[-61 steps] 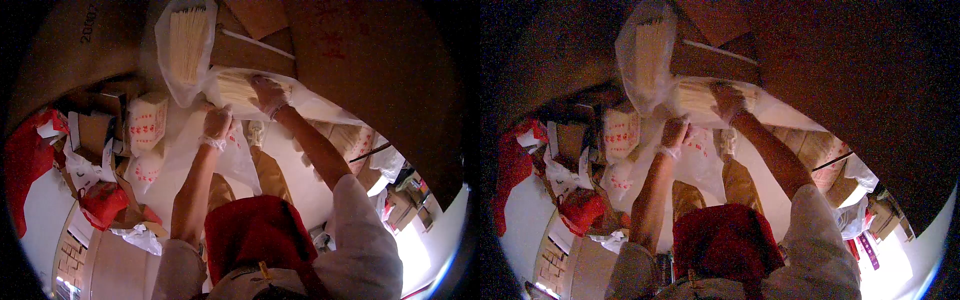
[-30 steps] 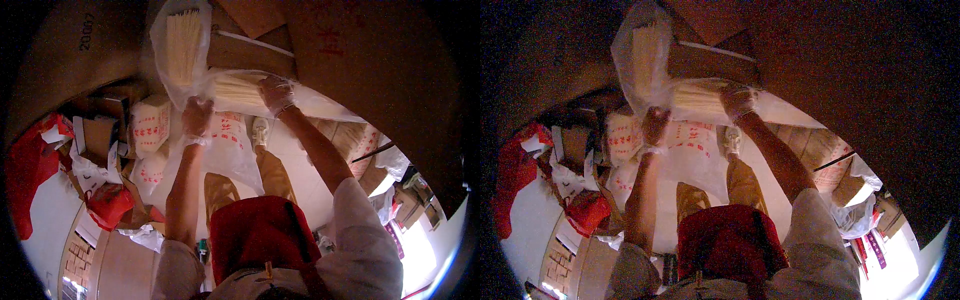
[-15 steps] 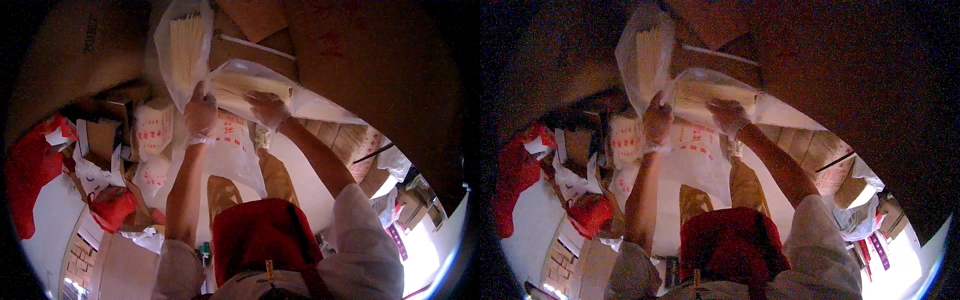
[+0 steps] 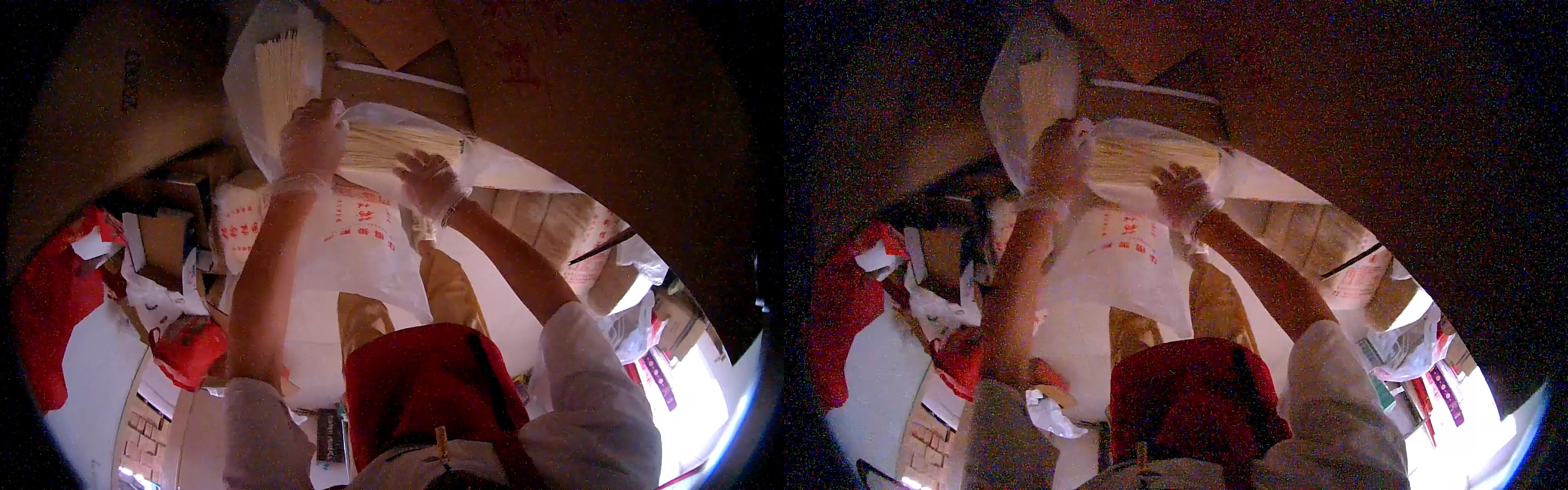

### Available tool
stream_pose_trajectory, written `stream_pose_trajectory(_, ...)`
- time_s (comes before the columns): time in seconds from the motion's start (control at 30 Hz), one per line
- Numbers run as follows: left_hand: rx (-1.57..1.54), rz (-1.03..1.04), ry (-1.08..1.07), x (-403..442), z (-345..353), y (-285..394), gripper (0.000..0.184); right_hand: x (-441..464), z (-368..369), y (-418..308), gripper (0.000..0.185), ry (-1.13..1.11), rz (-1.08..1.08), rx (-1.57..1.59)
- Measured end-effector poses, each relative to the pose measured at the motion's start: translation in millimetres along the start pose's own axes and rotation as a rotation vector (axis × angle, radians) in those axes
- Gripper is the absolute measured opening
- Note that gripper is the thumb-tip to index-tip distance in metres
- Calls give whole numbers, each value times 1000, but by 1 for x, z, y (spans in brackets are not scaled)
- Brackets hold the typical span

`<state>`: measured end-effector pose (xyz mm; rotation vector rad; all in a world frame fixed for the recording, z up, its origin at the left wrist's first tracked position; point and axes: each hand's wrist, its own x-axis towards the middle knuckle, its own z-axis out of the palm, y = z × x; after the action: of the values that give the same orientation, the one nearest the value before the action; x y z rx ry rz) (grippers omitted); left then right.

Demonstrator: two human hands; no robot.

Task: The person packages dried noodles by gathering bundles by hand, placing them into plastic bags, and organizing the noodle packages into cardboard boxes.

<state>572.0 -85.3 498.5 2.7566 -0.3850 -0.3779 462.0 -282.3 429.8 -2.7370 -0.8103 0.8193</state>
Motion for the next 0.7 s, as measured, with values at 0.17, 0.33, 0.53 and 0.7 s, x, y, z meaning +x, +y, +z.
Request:
stream_pose_trajectory(0.17, 117, -33, -179, 18, 8, -29, 15, 16, -15, 11, 43, 157, 284, 90)
stream_pose_trajectory(0.33, -150, -13, 5, 14, 4, -33, 15, 33, -24, 6, 46, 159, 143, 365)
stream_pose_trajectory(0.53, -364, -146, 15, 22, 3, -34, 19, 37, -10, -23, 44, 43, -62, 97)
stream_pose_trajectory(0.7, -627, -130, -2, 24, -8, -24, 23, 35, -15, -15, 40, -134, 71, 62)
